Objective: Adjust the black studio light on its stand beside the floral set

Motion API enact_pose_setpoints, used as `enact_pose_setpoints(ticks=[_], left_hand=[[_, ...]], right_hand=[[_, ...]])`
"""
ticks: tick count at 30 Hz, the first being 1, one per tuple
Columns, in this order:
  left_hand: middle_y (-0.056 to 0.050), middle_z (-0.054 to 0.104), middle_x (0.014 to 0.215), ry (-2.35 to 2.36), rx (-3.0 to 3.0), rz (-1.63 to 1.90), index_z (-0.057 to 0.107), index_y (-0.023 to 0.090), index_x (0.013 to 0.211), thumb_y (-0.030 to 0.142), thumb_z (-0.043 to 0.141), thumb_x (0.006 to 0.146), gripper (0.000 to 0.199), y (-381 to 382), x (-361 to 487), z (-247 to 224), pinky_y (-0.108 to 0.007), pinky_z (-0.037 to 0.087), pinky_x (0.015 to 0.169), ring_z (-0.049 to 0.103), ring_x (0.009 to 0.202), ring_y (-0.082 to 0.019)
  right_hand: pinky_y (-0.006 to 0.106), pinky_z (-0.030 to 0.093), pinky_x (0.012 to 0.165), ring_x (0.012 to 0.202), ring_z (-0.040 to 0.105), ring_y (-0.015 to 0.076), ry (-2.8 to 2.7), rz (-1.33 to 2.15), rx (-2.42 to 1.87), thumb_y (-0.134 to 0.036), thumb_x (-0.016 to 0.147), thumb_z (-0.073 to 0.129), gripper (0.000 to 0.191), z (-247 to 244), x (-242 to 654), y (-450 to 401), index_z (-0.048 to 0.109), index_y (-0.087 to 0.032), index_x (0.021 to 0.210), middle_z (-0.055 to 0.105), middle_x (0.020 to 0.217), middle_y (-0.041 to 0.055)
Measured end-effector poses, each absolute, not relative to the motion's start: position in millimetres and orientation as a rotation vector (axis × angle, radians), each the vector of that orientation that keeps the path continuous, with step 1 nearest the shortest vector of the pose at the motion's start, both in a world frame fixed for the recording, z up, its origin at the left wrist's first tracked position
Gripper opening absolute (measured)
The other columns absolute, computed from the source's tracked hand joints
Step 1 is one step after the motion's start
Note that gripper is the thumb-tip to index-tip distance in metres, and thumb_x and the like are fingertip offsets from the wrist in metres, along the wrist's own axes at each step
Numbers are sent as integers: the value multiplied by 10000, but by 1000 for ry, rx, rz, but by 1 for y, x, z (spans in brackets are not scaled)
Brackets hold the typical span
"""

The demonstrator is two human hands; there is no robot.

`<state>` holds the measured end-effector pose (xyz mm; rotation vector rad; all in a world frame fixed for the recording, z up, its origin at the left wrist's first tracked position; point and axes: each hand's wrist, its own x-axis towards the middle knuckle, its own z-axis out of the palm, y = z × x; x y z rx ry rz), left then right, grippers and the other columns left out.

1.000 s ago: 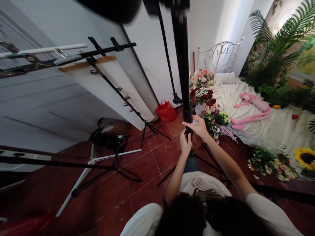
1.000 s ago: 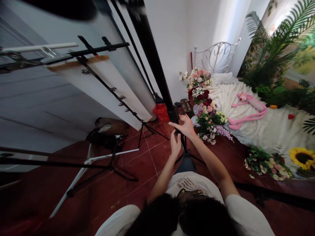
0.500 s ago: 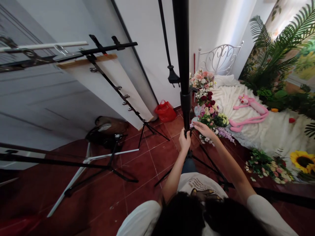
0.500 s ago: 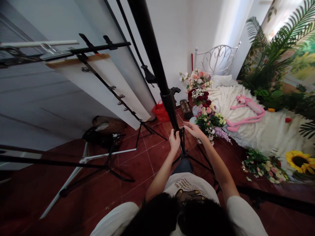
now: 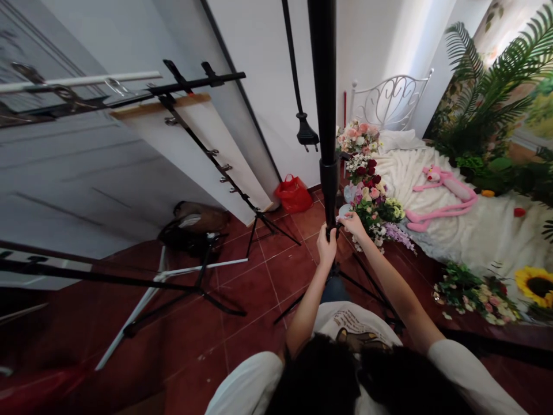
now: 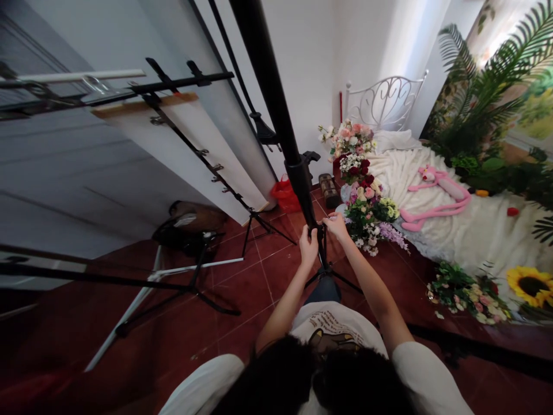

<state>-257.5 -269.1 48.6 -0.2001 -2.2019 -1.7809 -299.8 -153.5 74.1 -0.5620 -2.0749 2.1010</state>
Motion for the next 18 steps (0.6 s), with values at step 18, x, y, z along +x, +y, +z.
enact_pose_setpoints(ticks=[18], left_hand=[[-30,646,694,-2752,-1224,-2265,620,191,760,559,310,920,507,-125,-146,-23,-271,467,690,597,659,-151]], right_hand=[[203,503,448,454,595,111,-948,2082,-1293,-409,726,717,271,-13,-14,-65,575,-207,838,649,582,-9]])
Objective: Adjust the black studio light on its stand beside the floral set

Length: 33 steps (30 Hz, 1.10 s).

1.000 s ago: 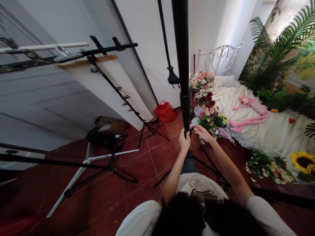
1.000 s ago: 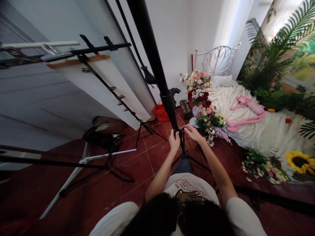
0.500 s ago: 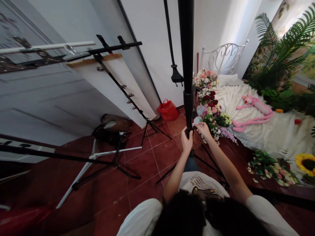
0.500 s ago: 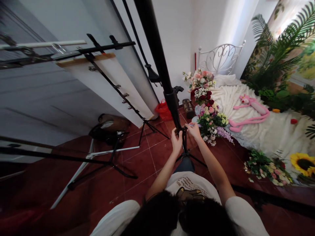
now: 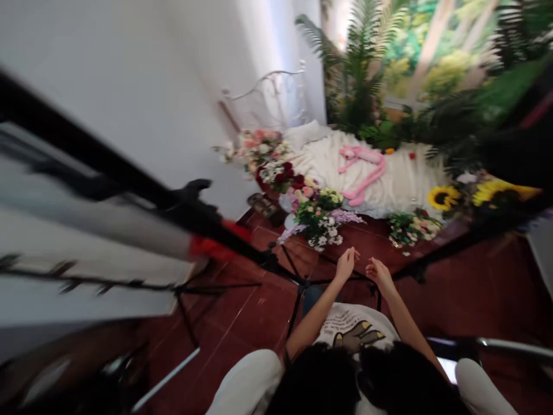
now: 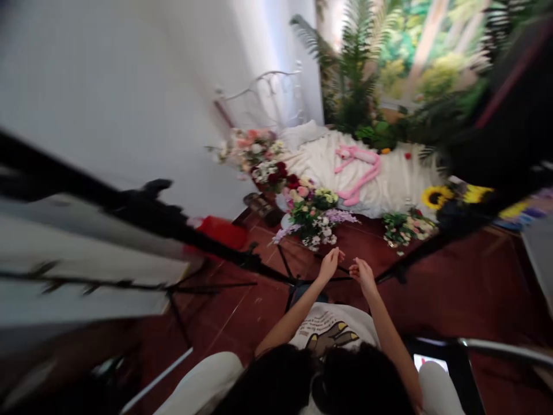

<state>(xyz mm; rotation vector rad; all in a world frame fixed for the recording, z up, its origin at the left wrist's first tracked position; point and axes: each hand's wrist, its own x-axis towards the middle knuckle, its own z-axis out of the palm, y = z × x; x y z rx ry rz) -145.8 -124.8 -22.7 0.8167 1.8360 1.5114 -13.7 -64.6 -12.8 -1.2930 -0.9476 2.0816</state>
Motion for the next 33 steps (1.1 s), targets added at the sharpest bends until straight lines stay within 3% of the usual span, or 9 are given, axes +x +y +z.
enact_pose_setpoints(ticks=[4,7,11,15,20,27,29,31,33], left_hand=[[-68,695,844,1485,1098,1492,648,177,812,569,348,910,503,-53,-87,14,-295,486,823,640,810,-165],[-85,710,889,1233,1108,1462,660,166,847,608,337,898,550,-12,-39,32,-309,489,865,653,868,-175],[-84,662,616,1002,966,1287,633,140,695,703,204,869,729,20,9,37,-280,506,645,645,652,-169],[-41,508,401,954,870,1229,532,168,531,721,133,855,754,29,25,32,-233,375,436,523,427,-122],[8,390,330,1029,796,1302,400,204,451,699,137,864,696,29,29,27,-220,270,379,364,315,-73],[17,389,352,1007,750,1309,413,212,495,650,184,877,624,29,32,26,-234,258,374,343,313,-80],[16,396,361,1007,752,1317,418,210,503,642,209,880,610,29,31,25,-237,281,389,360,329,-85],[14,422,379,1030,750,1352,429,204,519,637,255,881,591,29,31,25,-240,315,414,386,351,-90],[15,431,384,1054,740,1390,429,202,527,632,279,884,579,29,32,23,-240,322,419,390,356,-89]], right_hand=[[211,523,481,494,610,114,-483,2065,-1163,-352,822,607,135,-2,52,-74,615,-219,846,638,605,-7],[212,518,480,523,608,120,-269,2007,-1022,-336,852,562,140,13,87,-79,638,-220,842,633,621,-1],[192,507,465,507,594,108,-233,1958,-974,-446,892,520,310,25,106,-81,669,-179,849,650,649,27],[173,494,443,510,597,101,-386,1936,-1000,-524,847,569,363,27,108,-74,667,-174,839,661,664,33],[218,529,528,654,670,152,-931,1641,-1109,-547,808,598,383,25,118,-65,650,-169,830,685,739,73],[370,576,681,689,691,261,-1349,1009,-1470,-397,722,730,200,27,125,-69,626,-227,706,691,680,44],[412,578,772,774,701,279,-1424,942,-1453,-401,711,743,232,48,128,-64,660,-214,819,723,806,70],[428,543,913,960,682,276,-1427,915,-1307,-414,700,765,440,84,129,-54,636,-199,1062,706,1050,106],[428,486,1014,1157,595,267,-1451,808,-1130,-418,705,772,670,129,125,-40,508,-214,1286,610,1257,119]])
